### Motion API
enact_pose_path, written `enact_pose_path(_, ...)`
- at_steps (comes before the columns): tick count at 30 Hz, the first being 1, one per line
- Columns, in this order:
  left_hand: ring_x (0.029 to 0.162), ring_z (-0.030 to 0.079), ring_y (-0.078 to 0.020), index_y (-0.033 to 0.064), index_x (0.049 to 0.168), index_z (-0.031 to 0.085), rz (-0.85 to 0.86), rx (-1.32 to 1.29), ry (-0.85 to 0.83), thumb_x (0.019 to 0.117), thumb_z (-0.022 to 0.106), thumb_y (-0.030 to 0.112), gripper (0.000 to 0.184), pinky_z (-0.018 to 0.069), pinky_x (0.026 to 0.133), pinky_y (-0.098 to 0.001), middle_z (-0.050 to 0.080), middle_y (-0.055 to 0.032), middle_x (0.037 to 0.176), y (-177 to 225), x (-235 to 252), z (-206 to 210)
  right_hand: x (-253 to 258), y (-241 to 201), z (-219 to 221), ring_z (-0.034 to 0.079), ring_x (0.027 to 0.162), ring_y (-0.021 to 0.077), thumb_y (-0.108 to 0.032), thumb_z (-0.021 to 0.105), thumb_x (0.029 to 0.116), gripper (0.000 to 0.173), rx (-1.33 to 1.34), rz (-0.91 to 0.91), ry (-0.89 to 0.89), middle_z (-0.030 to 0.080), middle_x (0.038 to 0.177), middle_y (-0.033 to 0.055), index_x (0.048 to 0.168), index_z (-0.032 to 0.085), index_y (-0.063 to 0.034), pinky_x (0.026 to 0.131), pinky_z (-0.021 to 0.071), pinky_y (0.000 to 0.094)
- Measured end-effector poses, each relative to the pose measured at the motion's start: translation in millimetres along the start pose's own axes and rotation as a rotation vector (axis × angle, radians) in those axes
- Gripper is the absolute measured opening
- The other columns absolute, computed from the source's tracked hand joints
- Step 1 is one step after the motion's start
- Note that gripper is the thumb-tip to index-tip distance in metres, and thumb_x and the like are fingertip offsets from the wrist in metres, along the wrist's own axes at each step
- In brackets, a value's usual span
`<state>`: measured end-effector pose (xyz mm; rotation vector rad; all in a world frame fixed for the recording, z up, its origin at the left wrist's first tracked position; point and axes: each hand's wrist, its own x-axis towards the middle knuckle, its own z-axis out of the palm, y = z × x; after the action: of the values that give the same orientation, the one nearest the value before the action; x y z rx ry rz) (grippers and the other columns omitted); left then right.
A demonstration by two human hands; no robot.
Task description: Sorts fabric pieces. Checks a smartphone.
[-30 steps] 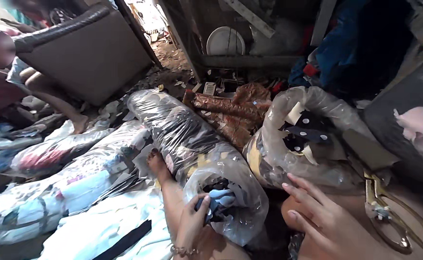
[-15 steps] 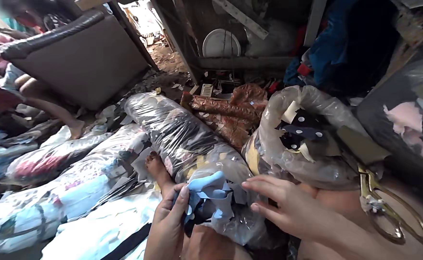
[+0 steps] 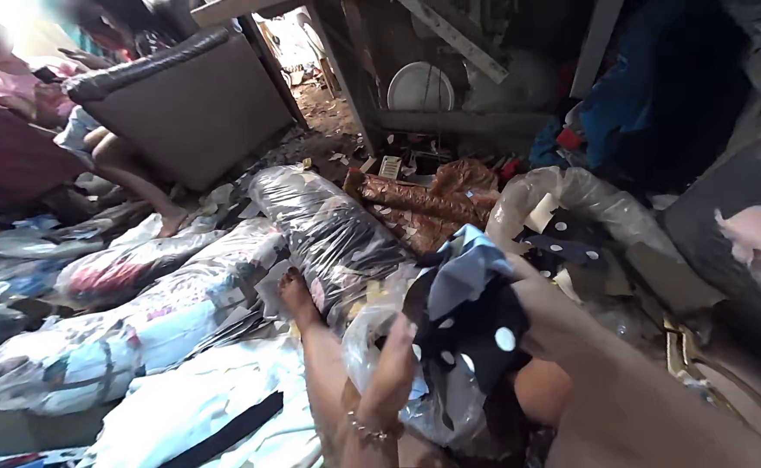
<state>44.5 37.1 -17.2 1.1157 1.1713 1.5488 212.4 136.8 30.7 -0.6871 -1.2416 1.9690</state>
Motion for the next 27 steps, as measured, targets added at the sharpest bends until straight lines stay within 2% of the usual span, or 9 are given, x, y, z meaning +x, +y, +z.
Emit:
enact_pose_path(4,0.088,0.068,0.0019,0.0108,0.107,0.069,-0.242,-0.006,-0.308,0.0882,0.075,0.013,0.020,0.0581,0.082,-0.0220,0.073,0.0117,0.095,-59.6,-1.2,2.3,-5.5,-29.9,-34.4,0.066,0.072,-0.0004,-0.007,0.051,0.0959,0.024,0.119,-0.242,0.017,0.071,0.082,-0.0082,0.094,0.069,-0.0225,0.064,0.0577,0.0205)
enact_pose_path(7,0.086,0.068,-0.0002,0.0090,0.105,0.072,-0.248,0.011,-0.303,0.0940,0.063,0.006,0.015,0.0579,0.081,-0.0232,0.074,0.0084,0.094,-67.2,1.4,8.4,-10.9,-66.0,-59.5,0.067,0.067,0.0005,-0.008,0.045,0.0969,0.029,0.088,-0.256,0.153,0.072,0.080,-0.0058,0.093,0.070,-0.0226,0.058,0.0581,0.0203)
enact_pose_path(10,0.078,0.068,-0.0017,0.0061,0.107,0.069,-0.250,0.021,-0.173,0.0974,0.057,0.004,0.015,0.0586,0.073,-0.0232,0.073,0.0058,0.089,-50.1,5.5,14.6,-18.0,-83.5,-91.8,0.066,0.067,0.0022,-0.002,0.044,0.0990,0.026,-0.096,-0.188,0.318,0.071,0.084,-0.0039,0.111,0.062,-0.0180,0.057,0.0579,0.0207)
enact_pose_path(13,0.070,0.065,-0.0016,0.0046,0.105,0.065,-0.293,0.098,-0.037,0.1014,0.051,0.005,0.015,0.0564,0.065,-0.0211,0.070,0.0052,0.083,-36.5,7.9,12.5,-20.8,-80.4,-130.0,0.065,0.099,0.0198,0.012,0.054,0.0910,0.071,-0.460,0.027,0.445,0.062,0.127,0.0115,0.153,0.037,-0.0168,0.078,0.0566,0.0384)
enact_pose_path(15,0.063,0.059,0.0014,0.0085,0.099,0.065,-0.278,0.132,-0.012,0.1033,0.048,0.009,0.017,0.0511,0.059,-0.0172,0.066,0.0086,0.076,-30.1,7.7,7.9,-21.1,-72.9,-145.6,0.058,0.121,0.0339,0.013,0.055,0.0925,0.082,-0.546,0.112,0.517,0.042,0.154,0.0204,0.162,0.023,-0.0163,0.090,0.0528,0.0489)
enact_pose_path(19,0.056,0.054,0.0069,0.0188,0.085,0.065,-0.212,0.122,0.034,0.1028,0.042,0.005,0.032,0.0476,0.056,-0.0129,0.061,0.0167,0.066,-4.9,-0.4,10.6,-34.8,-48.6,-161.0,0.062,0.121,0.0334,-0.007,0.062,0.0994,0.047,-0.810,-0.050,0.525,0.056,0.143,0.0201,0.145,0.052,-0.0040,0.098,0.0526,0.0512)
enact_pose_path(22,0.062,0.059,0.0081,0.0242,0.083,0.068,-0.153,0.102,0.061,0.1042,0.040,0.010,0.038,0.0507,0.062,-0.0134,0.066,0.0186,0.070,-2.4,-4.5,2.9,-42.6,-36.9,-160.1,0.059,0.123,0.0381,-0.027,0.074,0.0940,0.056,-1.132,0.000,0.399,0.057,0.141,0.0209,0.144,0.057,-0.0073,0.101,0.0492,0.0576)
enact_pose_path(24,0.071,0.065,0.0020,0.0219,0.091,0.073,-0.115,0.051,0.039,0.1066,0.050,0.028,0.028,0.0561,0.067,-0.0198,0.071,0.0125,0.081,-20.4,-8.6,-18.6,-41.8,-26.3,-159.4,0.061,0.118,0.0381,-0.025,0.074,0.0943,0.057,-1.238,0.104,0.353,0.056,0.141,0.0226,0.146,0.056,-0.0104,0.100,0.0502,0.0548)
enact_pose_path(27,0.076,0.069,-0.0021,0.0200,0.092,0.074,-0.119,0.049,0.082,0.1025,0.060,0.036,0.024,0.0582,0.070,-0.0234,0.073,0.0084,0.085,-25.5,-13.4,-39.2,-41.4,-19.2,-158.2,0.069,0.104,0.0343,-0.007,0.063,0.0984,0.020,-1.293,0.021,0.418,0.071,0.112,0.0215,0.114,0.075,-0.0006,0.096,0.0528,0.0499)
